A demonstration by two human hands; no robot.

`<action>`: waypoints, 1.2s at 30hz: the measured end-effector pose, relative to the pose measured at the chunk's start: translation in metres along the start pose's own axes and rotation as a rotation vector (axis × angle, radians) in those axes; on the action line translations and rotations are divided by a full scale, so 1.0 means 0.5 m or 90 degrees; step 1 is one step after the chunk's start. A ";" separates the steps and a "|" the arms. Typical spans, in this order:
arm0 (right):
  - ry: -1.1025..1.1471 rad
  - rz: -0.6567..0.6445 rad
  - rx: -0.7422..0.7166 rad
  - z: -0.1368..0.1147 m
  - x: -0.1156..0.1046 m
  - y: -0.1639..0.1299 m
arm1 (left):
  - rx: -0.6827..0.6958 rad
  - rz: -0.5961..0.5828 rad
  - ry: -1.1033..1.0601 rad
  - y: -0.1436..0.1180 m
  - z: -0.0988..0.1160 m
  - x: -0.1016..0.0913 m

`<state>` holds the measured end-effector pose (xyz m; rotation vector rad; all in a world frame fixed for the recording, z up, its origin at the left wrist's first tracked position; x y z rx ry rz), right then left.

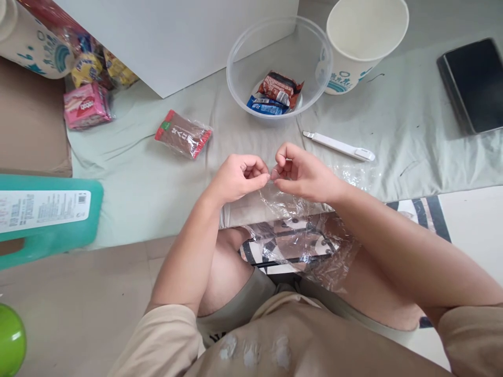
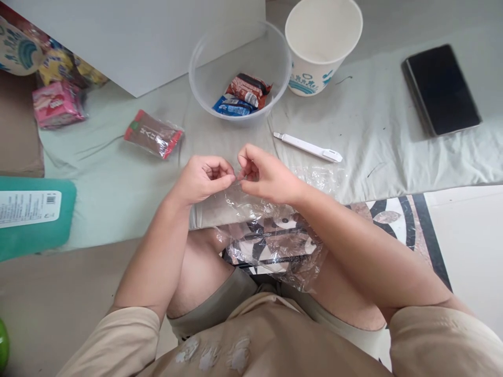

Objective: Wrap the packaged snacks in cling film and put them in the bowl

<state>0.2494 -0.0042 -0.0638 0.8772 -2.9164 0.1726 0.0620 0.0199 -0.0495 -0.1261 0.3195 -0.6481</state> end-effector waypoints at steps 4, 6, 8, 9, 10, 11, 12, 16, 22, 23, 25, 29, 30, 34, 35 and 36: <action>0.007 0.000 -0.007 -0.002 0.002 0.002 | -0.008 -0.008 0.011 -0.001 0.002 0.003; 0.000 -0.008 -0.013 -0.002 0.002 0.003 | -0.013 -0.015 0.012 0.000 0.002 0.004; -0.015 -0.024 -0.026 -0.003 0.002 0.003 | -0.021 -0.024 0.014 0.000 0.002 0.005; -0.027 -0.033 -0.035 -0.003 0.002 0.003 | -0.026 -0.028 0.014 0.000 0.002 0.006; -0.041 -0.041 -0.044 -0.003 0.002 0.003 | -0.030 -0.031 0.012 0.001 0.002 0.006; -0.056 -0.048 -0.052 -0.003 0.002 0.003 | -0.034 -0.032 0.008 0.001 0.002 0.007; -0.070 -0.052 -0.060 -0.003 0.002 0.002 | -0.037 -0.033 0.002 0.001 0.001 0.007; -0.108 -0.054 -0.072 -0.003 0.002 0.002 | -0.041 -0.033 -0.014 0.000 0.002 0.007; -0.152 -0.041 -0.080 -0.006 0.005 0.003 | -0.041 -0.040 0.002 -0.003 0.003 0.006; -0.160 -0.040 -0.083 -0.007 0.005 0.004 | -0.039 -0.039 0.003 -0.003 0.002 0.005; -0.175 -0.038 -0.088 -0.007 0.005 0.005 | -0.036 -0.036 0.001 -0.002 0.001 0.006; -0.199 -0.028 -0.095 -0.006 0.004 0.006 | -0.038 -0.031 -0.002 -0.002 0.001 0.007; -0.201 -0.026 -0.094 -0.006 0.004 0.006 | -0.038 -0.029 -0.002 -0.002 0.002 0.007; -0.190 -0.004 -0.070 -0.005 0.002 0.007 | -0.022 -0.006 0.001 0.002 0.003 0.006; -0.182 0.007 -0.062 -0.005 0.001 0.007 | -0.016 0.004 0.001 0.003 0.003 0.005; -0.168 0.018 -0.053 -0.006 0.000 0.007 | -0.010 0.014 0.001 0.004 0.002 0.005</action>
Point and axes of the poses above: each hand's wrist, its own y-axis towards the middle knuckle, its own x-axis out of the palm, z = x × y, the point moved 1 cm from there along y, towards the middle knuckle, and after that the axes turned 5 degrees about -z, right-handed, at the moved point
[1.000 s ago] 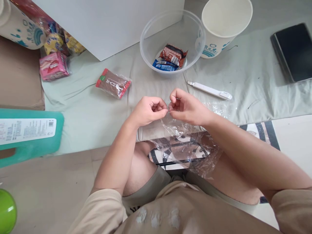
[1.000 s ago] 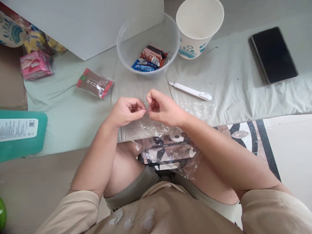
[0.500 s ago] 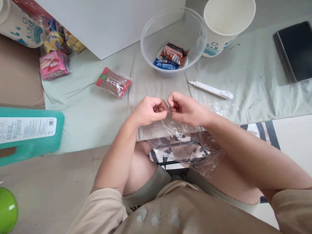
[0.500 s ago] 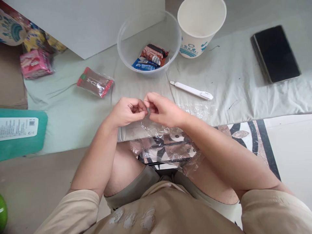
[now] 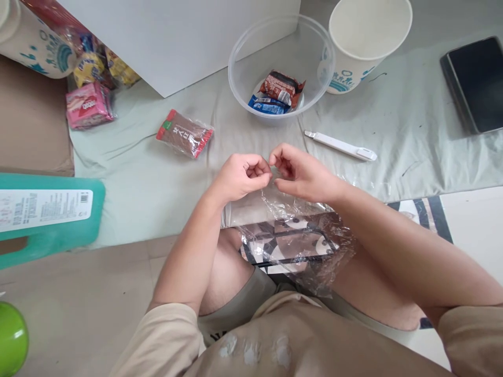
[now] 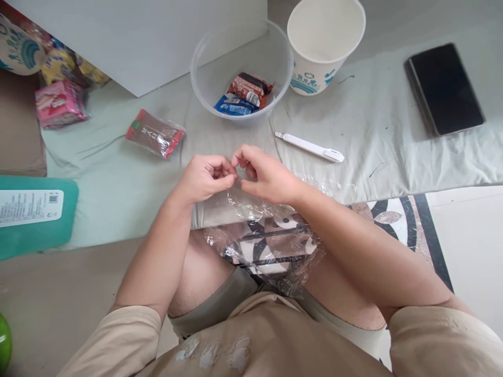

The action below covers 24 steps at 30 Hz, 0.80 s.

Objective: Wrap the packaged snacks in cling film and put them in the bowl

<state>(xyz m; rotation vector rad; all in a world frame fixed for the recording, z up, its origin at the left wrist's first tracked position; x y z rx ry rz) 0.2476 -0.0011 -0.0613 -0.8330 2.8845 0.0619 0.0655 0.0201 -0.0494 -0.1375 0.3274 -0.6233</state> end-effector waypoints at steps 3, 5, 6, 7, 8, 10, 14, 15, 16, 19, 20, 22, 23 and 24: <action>0.077 0.000 0.035 0.000 -0.002 -0.001 | 0.007 0.019 -0.004 0.004 -0.002 -0.001; 0.121 -0.012 0.066 0.001 -0.004 -0.002 | 0.012 0.025 -0.001 0.005 -0.004 -0.002; 0.132 -0.011 0.081 0.002 -0.005 -0.003 | 0.013 0.028 0.004 0.005 -0.006 -0.003; 0.135 -0.006 0.093 0.003 -0.006 -0.004 | 0.014 0.031 0.010 0.005 -0.007 -0.004; 0.134 0.003 0.102 0.005 -0.008 -0.004 | 0.014 0.036 0.015 0.004 -0.008 -0.004; 0.130 0.020 0.106 0.007 -0.010 -0.005 | 0.013 0.042 0.019 0.003 -0.009 -0.005; 0.113 0.052 0.080 0.009 -0.013 -0.004 | 0.008 0.043 0.007 0.002 -0.009 -0.006; 0.103 0.062 0.074 0.009 -0.014 -0.003 | 0.007 0.044 0.004 0.002 -0.009 -0.005; 0.092 0.068 0.068 0.009 -0.014 -0.003 | 0.007 0.044 0.002 0.002 -0.009 -0.005; 0.053 0.070 0.054 0.006 -0.014 -0.003 | 0.010 0.042 -0.004 0.002 -0.009 -0.005; 0.033 0.069 0.047 0.005 -0.014 -0.003 | 0.011 0.040 -0.006 0.002 -0.009 -0.004; -0.010 0.076 0.031 0.002 -0.014 -0.003 | 0.012 0.034 -0.007 0.002 -0.010 -0.004; -0.029 0.083 0.023 0.001 -0.015 -0.003 | 0.012 0.030 -0.009 0.003 -0.010 -0.003; -0.043 0.091 0.015 0.000 -0.015 -0.003 | 0.013 0.025 -0.010 0.003 -0.010 -0.002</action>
Point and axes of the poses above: each hand's wrist, its own y-axis towards the middle knuckle, its own x-axis out of the palm, z = x × y, the point moved 1 cm from there along y, towards the middle knuckle, and after that the axes turned 5 degrees about -z, right-handed, at the moved point
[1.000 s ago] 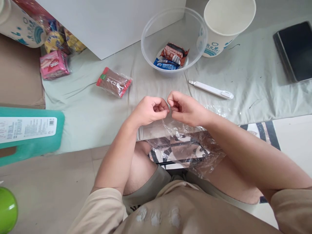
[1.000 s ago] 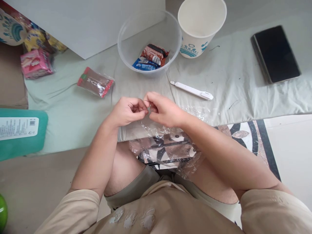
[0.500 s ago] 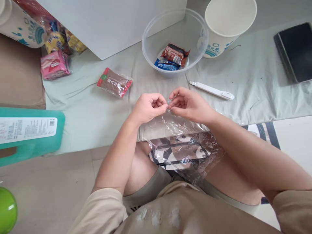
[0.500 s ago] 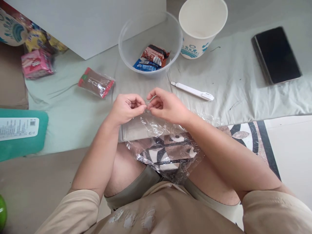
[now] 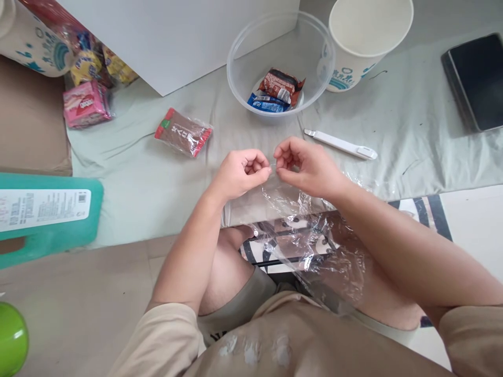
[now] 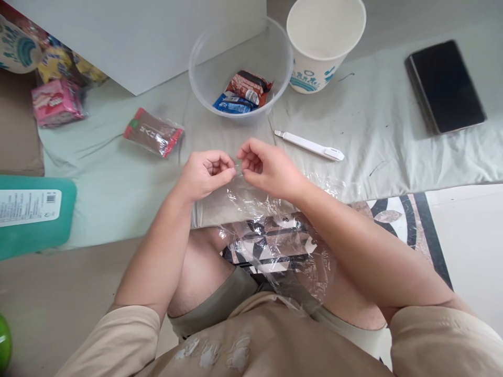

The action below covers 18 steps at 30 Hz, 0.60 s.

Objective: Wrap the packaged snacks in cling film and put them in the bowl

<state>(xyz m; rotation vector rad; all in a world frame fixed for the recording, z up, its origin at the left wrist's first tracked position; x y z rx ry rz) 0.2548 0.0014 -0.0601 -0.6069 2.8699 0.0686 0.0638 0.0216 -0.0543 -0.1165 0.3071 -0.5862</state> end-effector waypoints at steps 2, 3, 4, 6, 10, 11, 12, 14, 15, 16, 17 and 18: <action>-0.024 0.011 -0.014 -0.001 -0.001 0.000 | 0.004 -0.006 0.004 0.000 -0.001 0.003; -0.041 0.014 -0.024 -0.002 -0.002 -0.001 | 0.010 -0.003 0.014 0.001 -0.002 0.005; -0.065 0.014 -0.040 -0.003 -0.004 -0.001 | 0.020 0.006 0.032 0.001 -0.004 0.006; -0.118 0.010 -0.086 -0.004 -0.007 -0.003 | 0.067 0.047 0.092 0.003 -0.008 0.008; -0.164 -0.001 -0.175 -0.010 -0.011 -0.009 | 0.273 0.157 0.222 0.006 -0.019 0.007; -0.157 0.005 -0.179 -0.012 -0.011 -0.010 | 0.320 0.178 0.247 0.006 -0.021 0.007; -0.148 0.015 -0.172 -0.014 -0.011 -0.011 | 0.355 0.196 0.268 0.006 -0.023 0.007; -0.132 0.053 -0.141 -0.017 -0.010 -0.012 | 0.400 0.223 0.300 0.007 -0.024 0.008; -0.131 0.071 -0.123 -0.018 -0.009 -0.012 | 0.414 0.230 0.309 0.007 -0.023 0.009; -0.137 0.084 -0.111 -0.019 -0.008 -0.012 | 0.423 0.231 0.314 0.007 -0.022 0.010; -0.148 0.091 -0.109 -0.019 -0.008 -0.012 | 0.428 0.227 0.316 0.007 -0.021 0.012; -0.163 0.093 -0.116 -0.019 -0.007 -0.012 | 0.431 0.220 0.314 0.008 -0.019 0.013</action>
Point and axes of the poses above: each hand's wrist, its own y-axis towards the middle knuckle, its own x-axis out of the palm, z = x × y, the point moved 1 cm from there along y, towards the middle knuckle, and after that the axes turned 5 degrees about -z, right-handed, at the moved point
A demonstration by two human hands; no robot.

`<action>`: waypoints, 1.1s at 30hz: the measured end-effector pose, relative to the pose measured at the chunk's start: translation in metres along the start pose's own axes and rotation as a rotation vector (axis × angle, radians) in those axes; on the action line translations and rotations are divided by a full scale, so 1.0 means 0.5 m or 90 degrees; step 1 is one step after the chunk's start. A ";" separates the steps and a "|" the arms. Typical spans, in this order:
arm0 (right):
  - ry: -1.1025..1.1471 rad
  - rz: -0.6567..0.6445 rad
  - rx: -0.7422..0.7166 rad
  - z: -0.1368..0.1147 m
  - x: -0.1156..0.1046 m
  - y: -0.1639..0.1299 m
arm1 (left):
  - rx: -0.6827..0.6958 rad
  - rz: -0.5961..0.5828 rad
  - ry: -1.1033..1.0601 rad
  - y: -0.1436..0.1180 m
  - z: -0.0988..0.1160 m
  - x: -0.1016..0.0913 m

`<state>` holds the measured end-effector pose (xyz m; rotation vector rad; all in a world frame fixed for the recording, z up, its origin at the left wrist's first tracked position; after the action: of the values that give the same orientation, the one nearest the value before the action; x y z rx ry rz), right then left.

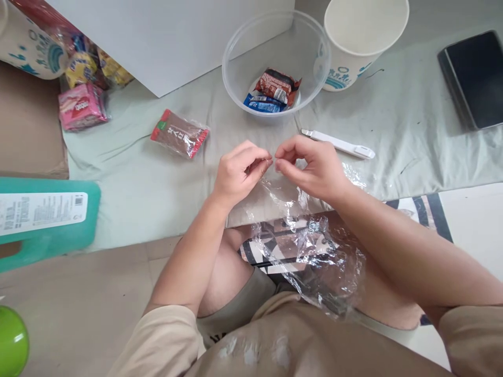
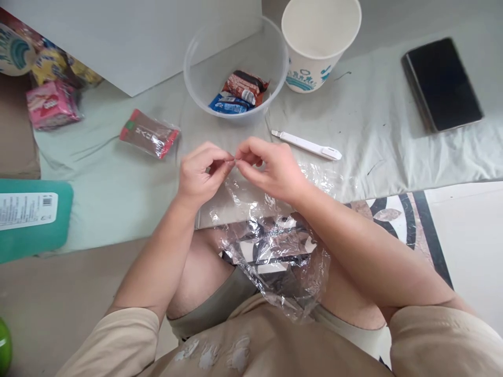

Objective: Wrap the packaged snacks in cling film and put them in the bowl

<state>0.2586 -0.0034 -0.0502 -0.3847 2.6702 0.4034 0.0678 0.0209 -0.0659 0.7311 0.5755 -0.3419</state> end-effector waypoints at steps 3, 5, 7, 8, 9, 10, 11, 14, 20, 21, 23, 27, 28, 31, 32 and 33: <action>-0.050 0.007 -0.048 0.002 0.001 0.000 | -0.005 -0.013 -0.020 0.002 0.002 0.001; -0.072 0.014 -0.072 0.004 0.001 -0.001 | -0.021 -0.018 -0.029 0.002 0.003 0.002; -0.090 0.016 -0.076 0.005 0.002 -0.003 | -0.037 -0.022 -0.034 0.001 0.005 0.002; -0.100 0.014 -0.073 0.005 0.003 -0.004 | -0.044 -0.022 -0.036 0.001 0.006 0.003; -0.110 0.013 -0.067 0.005 0.003 -0.005 | -0.051 -0.021 -0.039 0.001 0.007 0.003; -0.119 0.011 -0.062 0.004 0.004 -0.006 | -0.057 -0.019 -0.041 0.001 0.008 0.004; -0.127 0.011 -0.056 0.003 0.004 -0.006 | -0.062 -0.017 -0.043 0.001 0.009 0.004; -0.137 0.016 -0.049 0.000 0.005 -0.008 | -0.074 -0.013 -0.050 0.002 0.011 0.005; -0.131 0.019 -0.045 -0.003 0.006 -0.007 | -0.085 -0.028 -0.062 0.002 0.013 0.005; -0.132 0.017 -0.043 -0.002 0.006 -0.006 | -0.087 -0.032 -0.063 0.002 0.013 0.005; -0.133 0.020 -0.043 0.000 0.006 -0.006 | -0.089 -0.037 -0.069 0.002 0.014 0.004; -0.137 0.031 -0.030 0.003 0.004 -0.004 | -0.109 -0.050 -0.065 0.002 0.014 -0.002; -0.137 0.032 -0.028 0.004 0.003 -0.003 | -0.118 -0.055 -0.061 0.002 0.014 -0.003; -0.126 0.025 -0.033 0.002 -0.001 -0.001 | -0.135 -0.066 -0.064 0.001 0.014 -0.007; -0.119 0.017 -0.037 0.001 -0.002 0.000 | -0.137 -0.066 -0.069 0.001 0.014 -0.008; -0.108 0.008 -0.037 0.000 -0.002 0.000 | -0.137 -0.067 -0.077 0.001 0.014 -0.008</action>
<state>0.2597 -0.0031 -0.0499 -0.3360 2.5016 0.4957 0.0673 0.0169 -0.0590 0.4714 0.5283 -0.4121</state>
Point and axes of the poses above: each hand's wrist, its own y-axis towards the middle knuckle, its own x-axis out of the palm, z = x × y, the point moved 1 cm from there along y, towards the middle knuckle, and after that the axes turned 5 degrees about -z, right-handed, at the moved point
